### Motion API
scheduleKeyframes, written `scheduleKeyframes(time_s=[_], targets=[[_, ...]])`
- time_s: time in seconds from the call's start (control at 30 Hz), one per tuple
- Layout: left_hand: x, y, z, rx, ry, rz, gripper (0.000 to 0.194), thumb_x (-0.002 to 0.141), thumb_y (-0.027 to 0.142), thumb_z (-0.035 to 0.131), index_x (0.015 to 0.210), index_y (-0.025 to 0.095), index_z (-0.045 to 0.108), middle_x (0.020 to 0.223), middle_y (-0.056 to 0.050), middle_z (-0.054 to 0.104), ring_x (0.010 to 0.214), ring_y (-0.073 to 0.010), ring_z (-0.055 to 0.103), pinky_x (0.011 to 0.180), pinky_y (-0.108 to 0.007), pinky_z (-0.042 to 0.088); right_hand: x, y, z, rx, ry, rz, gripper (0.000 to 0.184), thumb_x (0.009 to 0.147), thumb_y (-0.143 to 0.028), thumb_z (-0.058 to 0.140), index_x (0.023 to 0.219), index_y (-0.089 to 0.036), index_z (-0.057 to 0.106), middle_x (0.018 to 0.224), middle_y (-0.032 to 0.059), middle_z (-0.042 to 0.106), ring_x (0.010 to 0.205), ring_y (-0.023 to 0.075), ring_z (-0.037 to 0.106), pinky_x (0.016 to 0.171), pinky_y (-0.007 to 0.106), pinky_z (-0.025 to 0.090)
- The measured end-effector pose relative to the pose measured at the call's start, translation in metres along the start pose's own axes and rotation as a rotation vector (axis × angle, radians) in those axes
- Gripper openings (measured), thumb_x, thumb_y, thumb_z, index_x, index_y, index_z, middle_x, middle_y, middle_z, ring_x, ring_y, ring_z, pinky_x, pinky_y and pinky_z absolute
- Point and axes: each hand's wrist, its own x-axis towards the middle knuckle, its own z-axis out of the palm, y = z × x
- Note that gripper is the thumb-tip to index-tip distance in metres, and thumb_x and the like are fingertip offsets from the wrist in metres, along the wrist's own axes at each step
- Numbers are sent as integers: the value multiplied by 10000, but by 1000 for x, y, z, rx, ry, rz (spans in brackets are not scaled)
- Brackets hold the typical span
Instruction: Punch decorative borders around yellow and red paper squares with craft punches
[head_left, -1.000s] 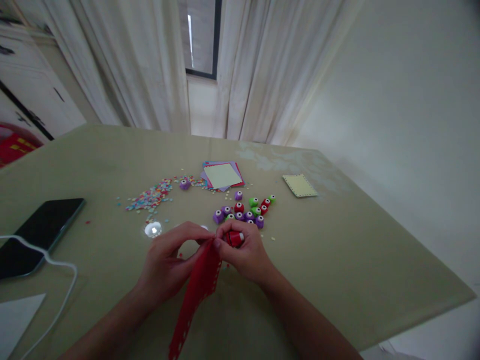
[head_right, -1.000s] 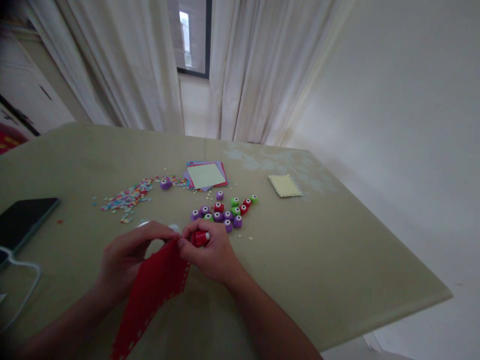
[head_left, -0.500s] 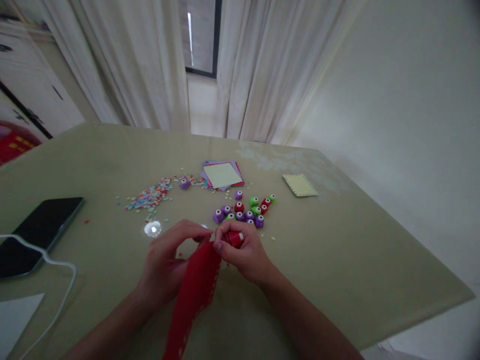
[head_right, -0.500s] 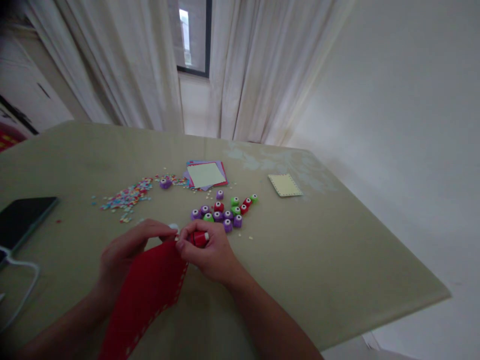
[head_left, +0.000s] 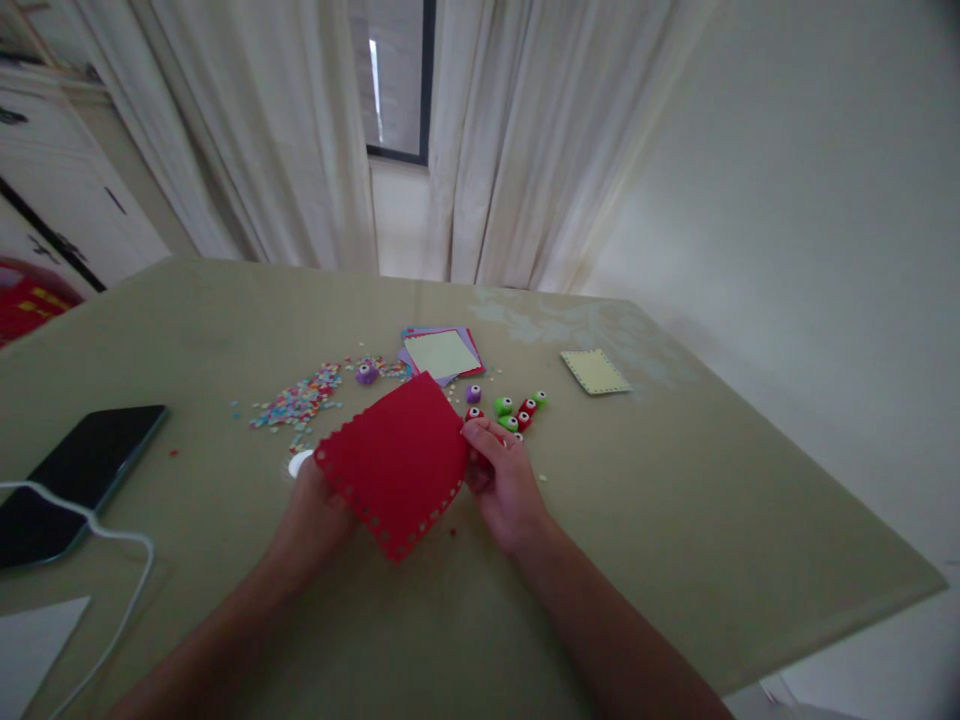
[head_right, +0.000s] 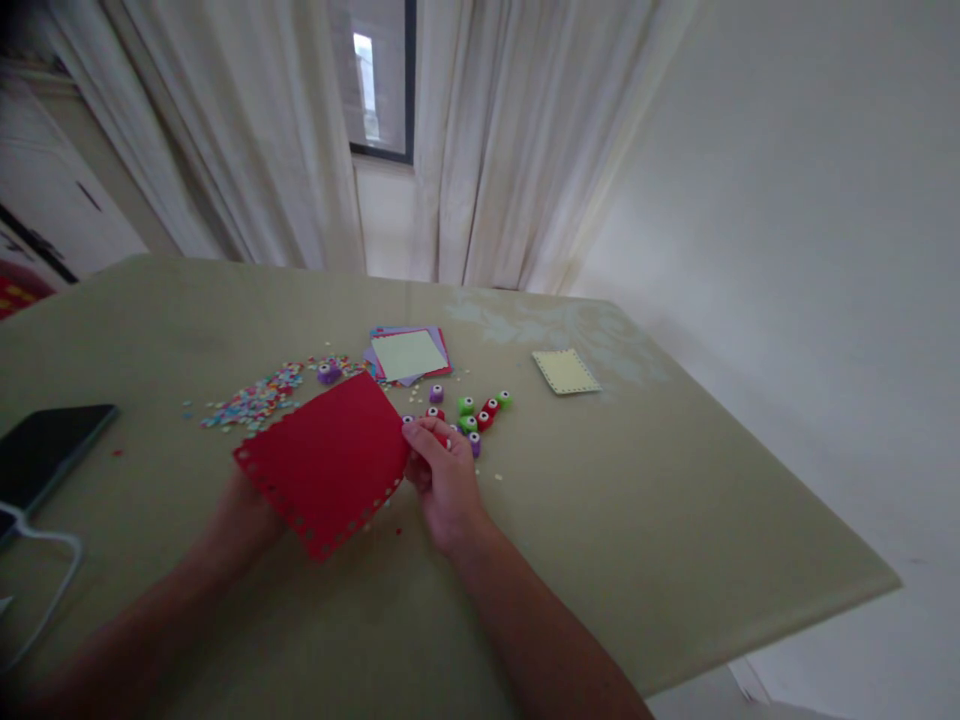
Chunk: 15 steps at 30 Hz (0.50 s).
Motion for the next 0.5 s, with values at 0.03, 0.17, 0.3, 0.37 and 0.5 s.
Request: scheduleKeyframes(time_s=[0.03,0.17,0.3,0.37,0.5], targets=[[-2,3,1,-48,-52,-46,355,727,598,845,860,268,830,796,-79,815,806,-343,778,707,-450,656,1,0,0,32,27,5,390,652,-393,949,700,-189,620,585,-95,476,497,60,323,457,180,255],[-11,14,4,-358,-254,-206,782,892,897,430,933,227,831,883,-133,831,828,-337,785,707,-462,647,4,3,-1,79,86,-18,437,656,-428,940,704,-203,568,584,-107,490,446,44,262,413,176,199],[-12,20,4,-184,-192,-165,433,794,625,836,938,220,778,768,-42,801,684,-231,756,675,-340,627,6,5,-1,-8,96,-44,408,663,-451,931,718,-199,615,571,-93,510,452,52,300,411,179,208],[-10,21,2,-106,-161,-153,370,779,536,870,919,215,752,720,-13,777,649,-203,739,641,-296,606,6,6,-1,-37,98,-52,416,681,-491,918,700,-194,627,573,-78,525,465,59,319,413,184,205],[-7,21,1,-100,-189,-131,344,821,490,821,1000,207,745,771,-13,786,651,-189,722,615,-274,589,6,6,-1,-131,59,-75,403,654,-485,939,691,-189,669,591,-64,562,490,71,362,432,199,230]])
